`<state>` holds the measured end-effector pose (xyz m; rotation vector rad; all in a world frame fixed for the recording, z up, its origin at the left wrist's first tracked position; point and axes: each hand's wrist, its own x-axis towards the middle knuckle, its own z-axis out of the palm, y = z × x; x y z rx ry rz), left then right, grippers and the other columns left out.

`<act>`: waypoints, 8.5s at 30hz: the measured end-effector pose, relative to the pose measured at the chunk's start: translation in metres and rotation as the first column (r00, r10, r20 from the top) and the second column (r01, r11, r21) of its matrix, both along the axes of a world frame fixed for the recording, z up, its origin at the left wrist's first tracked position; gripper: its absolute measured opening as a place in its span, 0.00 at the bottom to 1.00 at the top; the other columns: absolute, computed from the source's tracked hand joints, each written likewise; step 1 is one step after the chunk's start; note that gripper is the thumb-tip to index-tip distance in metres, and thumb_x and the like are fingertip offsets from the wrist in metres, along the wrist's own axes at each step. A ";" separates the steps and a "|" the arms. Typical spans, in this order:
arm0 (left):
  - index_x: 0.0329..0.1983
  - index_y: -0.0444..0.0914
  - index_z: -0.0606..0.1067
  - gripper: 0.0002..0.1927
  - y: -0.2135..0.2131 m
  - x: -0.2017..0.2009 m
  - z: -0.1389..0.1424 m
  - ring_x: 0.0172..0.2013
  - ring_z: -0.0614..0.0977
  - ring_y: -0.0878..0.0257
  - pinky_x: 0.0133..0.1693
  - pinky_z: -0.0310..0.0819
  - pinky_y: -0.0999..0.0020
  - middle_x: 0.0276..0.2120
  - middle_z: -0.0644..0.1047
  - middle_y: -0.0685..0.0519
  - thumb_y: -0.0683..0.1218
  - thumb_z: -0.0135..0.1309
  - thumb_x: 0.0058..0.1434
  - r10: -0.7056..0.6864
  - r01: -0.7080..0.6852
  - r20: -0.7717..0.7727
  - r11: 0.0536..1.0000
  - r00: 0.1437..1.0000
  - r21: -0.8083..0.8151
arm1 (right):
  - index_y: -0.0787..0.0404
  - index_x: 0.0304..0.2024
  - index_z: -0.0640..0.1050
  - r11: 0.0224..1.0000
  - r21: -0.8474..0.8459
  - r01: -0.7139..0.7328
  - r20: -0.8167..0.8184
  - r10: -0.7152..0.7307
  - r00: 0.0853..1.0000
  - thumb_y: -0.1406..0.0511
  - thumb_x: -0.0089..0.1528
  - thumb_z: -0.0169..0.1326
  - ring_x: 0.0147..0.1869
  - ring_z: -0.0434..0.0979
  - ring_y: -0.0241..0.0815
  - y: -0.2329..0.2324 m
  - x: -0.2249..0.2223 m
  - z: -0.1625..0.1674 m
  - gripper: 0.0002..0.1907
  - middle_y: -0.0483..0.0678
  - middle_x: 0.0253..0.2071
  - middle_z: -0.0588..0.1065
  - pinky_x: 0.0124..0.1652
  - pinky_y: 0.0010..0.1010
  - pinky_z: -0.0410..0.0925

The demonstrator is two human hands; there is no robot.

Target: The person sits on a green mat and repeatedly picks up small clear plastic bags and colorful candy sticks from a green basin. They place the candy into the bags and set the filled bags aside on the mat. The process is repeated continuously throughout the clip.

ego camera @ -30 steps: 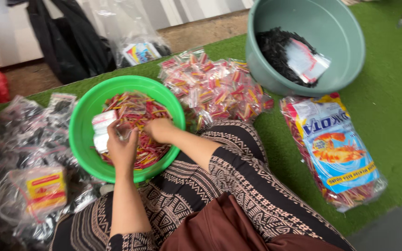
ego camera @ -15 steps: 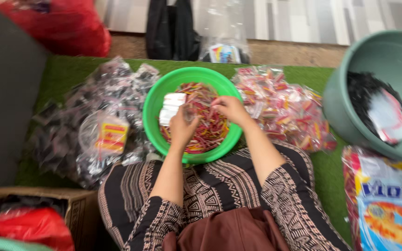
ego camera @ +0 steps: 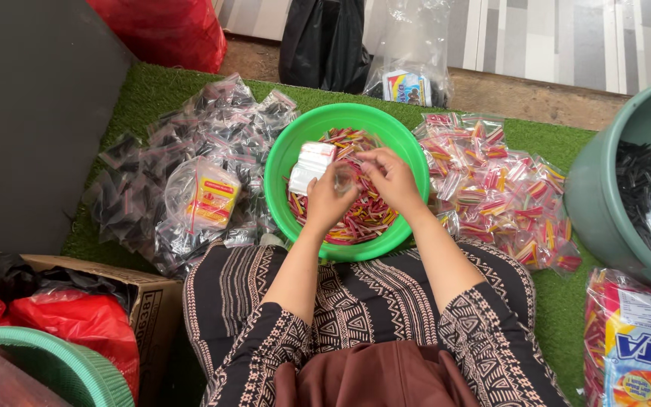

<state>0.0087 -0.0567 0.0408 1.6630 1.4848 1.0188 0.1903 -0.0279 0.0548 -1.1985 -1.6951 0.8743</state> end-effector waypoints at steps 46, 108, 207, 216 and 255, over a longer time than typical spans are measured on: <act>0.53 0.36 0.71 0.30 0.005 0.002 0.003 0.39 0.86 0.48 0.44 0.78 0.56 0.39 0.83 0.46 0.51 0.67 0.50 0.133 -0.131 -0.004 0.985 0.991 0.109 | 0.59 0.47 0.78 0.993 -0.109 -0.036 0.687 0.102 0.720 0.68 0.56 0.58 0.46 0.79 0.60 0.010 0.002 -0.084 0.15 0.55 0.39 0.80 0.43 0.51 0.70; 0.68 0.42 0.64 0.40 0.011 -0.013 0.016 0.43 0.85 0.54 0.47 0.77 0.58 0.42 0.82 0.49 0.50 0.68 0.54 0.206 -0.236 0.170 0.954 0.964 0.184 | 0.60 0.49 0.81 0.992 -0.102 -0.077 0.362 0.109 0.926 0.71 0.64 0.55 0.51 0.79 0.56 -0.016 -0.037 -0.003 0.11 0.59 0.46 0.79 0.49 0.43 0.72; 0.40 0.36 0.75 0.05 0.020 0.003 -0.026 0.31 0.75 0.74 0.34 0.69 0.77 0.31 0.77 0.58 0.43 0.54 0.68 0.068 0.033 0.730 0.992 0.680 -0.123 | 0.62 0.52 0.67 0.981 0.076 -0.181 0.184 0.164 0.969 0.72 0.67 0.48 0.46 0.75 0.44 -0.001 -0.016 0.012 0.11 0.52 0.42 0.71 0.47 0.35 0.70; 0.50 0.40 0.77 0.13 0.031 -0.022 -0.053 0.49 0.80 0.54 0.51 0.71 0.56 0.45 0.80 0.51 0.50 0.58 0.65 0.273 -0.273 -0.019 0.962 0.962 -0.003 | 0.56 0.54 0.68 0.990 -0.005 0.144 0.337 -0.134 0.932 0.69 0.67 0.51 0.43 0.81 0.45 0.027 0.037 0.023 0.13 0.49 0.40 0.78 0.40 0.36 0.73; 0.65 0.39 0.64 0.31 0.029 0.013 -0.060 0.51 0.80 0.63 0.51 0.73 0.67 0.54 0.78 0.50 0.55 0.59 0.64 0.114 0.146 0.574 0.910 0.811 -0.387 | 0.65 0.48 0.76 0.925 -0.350 -0.150 -0.560 -0.078 0.825 0.72 0.66 0.54 0.48 0.82 0.39 0.046 0.043 -0.021 0.08 0.49 0.45 0.78 0.47 0.31 0.78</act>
